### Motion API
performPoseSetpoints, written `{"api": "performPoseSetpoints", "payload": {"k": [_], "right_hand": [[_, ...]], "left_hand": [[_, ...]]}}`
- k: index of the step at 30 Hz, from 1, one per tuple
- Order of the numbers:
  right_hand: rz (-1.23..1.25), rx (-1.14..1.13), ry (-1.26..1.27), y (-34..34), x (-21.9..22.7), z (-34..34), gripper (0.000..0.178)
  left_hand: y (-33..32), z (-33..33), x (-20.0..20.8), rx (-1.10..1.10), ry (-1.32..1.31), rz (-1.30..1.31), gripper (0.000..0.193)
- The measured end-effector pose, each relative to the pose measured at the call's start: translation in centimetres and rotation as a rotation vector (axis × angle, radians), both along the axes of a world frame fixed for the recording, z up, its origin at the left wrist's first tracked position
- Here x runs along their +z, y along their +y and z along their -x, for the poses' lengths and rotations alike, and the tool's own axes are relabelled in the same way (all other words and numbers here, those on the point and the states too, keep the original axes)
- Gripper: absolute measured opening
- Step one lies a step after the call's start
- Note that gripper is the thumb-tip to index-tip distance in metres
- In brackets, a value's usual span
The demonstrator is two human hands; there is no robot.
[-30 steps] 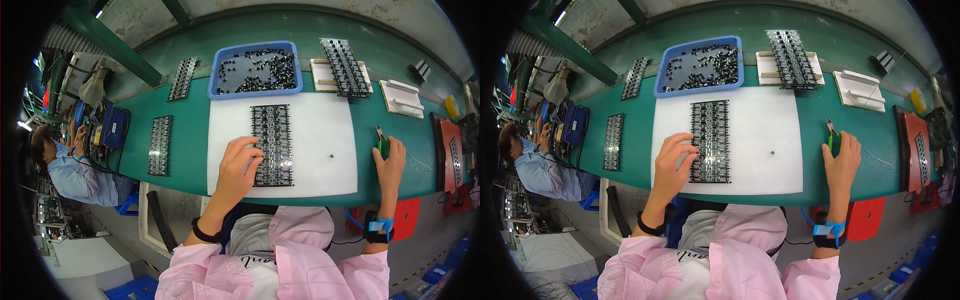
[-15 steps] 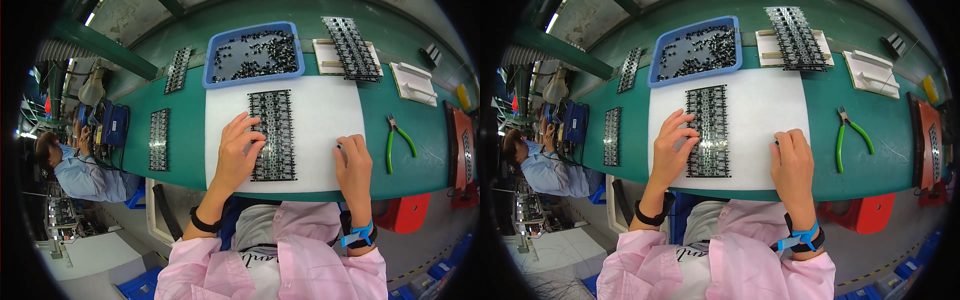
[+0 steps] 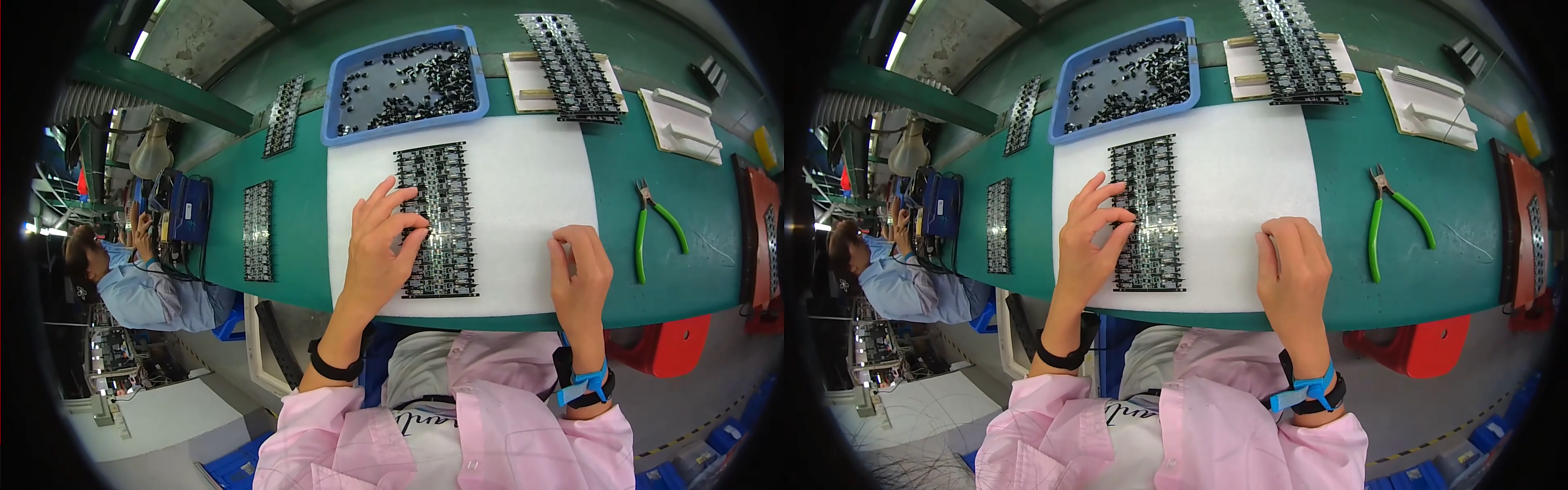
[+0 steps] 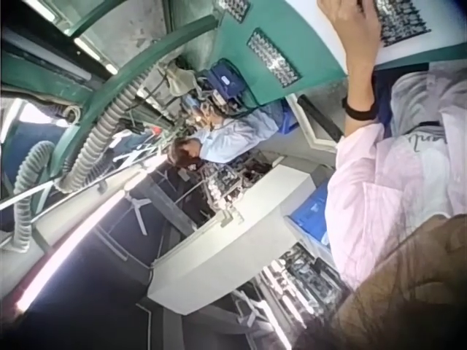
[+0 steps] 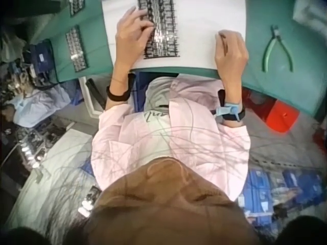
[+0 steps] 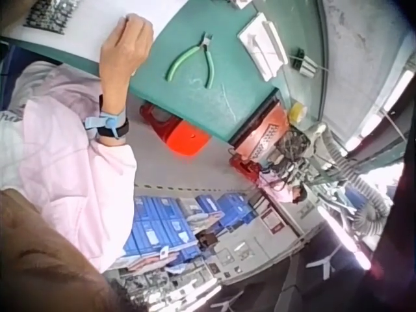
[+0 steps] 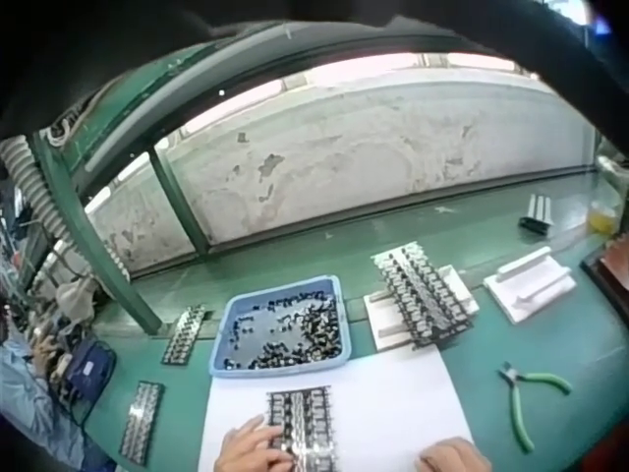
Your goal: The person is manually inserting small components into rows on a circuit board and using pliers to adjust them.
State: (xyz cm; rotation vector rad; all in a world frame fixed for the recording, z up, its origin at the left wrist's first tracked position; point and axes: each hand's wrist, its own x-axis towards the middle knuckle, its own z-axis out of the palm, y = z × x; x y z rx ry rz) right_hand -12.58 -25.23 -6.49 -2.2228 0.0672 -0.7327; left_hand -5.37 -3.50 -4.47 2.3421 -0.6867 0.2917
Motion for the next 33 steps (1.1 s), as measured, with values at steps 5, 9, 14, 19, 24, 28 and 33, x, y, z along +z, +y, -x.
{"api": "performPoseSetpoints", "payload": {"k": [5,9,14,19,24,28,33], "right_hand": [[0.007,0.013,-0.02,-0.1,0.0,-0.1,0.01],[-0.018,0.024,-0.021,-0.2,0.1,-0.1,0.01],[-0.056,0.016,-0.017,-0.3,0.2,0.1,0.01],[-0.145,-0.014,-0.009,-0.1,0.1,0.4,0.01],[-0.151,-0.001,0.007,-0.3,0.3,0.4,0.011],[-0.174,0.027,-0.002,-0.4,0.4,0.4,0.011],[-0.166,0.071,0.013,-0.3,1.1,0.3,0.011]], "left_hand": [[0.0,0.0,0.0,-0.001,0.001,-0.007,0.007],[-0.2,0.2,0.5,0.014,-0.036,-0.1,0.008],[-0.6,0.1,1.7,0.0,-0.058,-0.287,0.01],[-0.2,0.0,1.6,-0.019,-0.048,-0.287,0.011],[-0.2,0.1,1.4,-0.018,-0.052,-0.275,0.011],[-0.4,0.1,1.2,-0.019,-0.014,-0.221,0.012],[0.0,0.4,0.7,-0.019,-0.114,-0.29,0.014]]}}
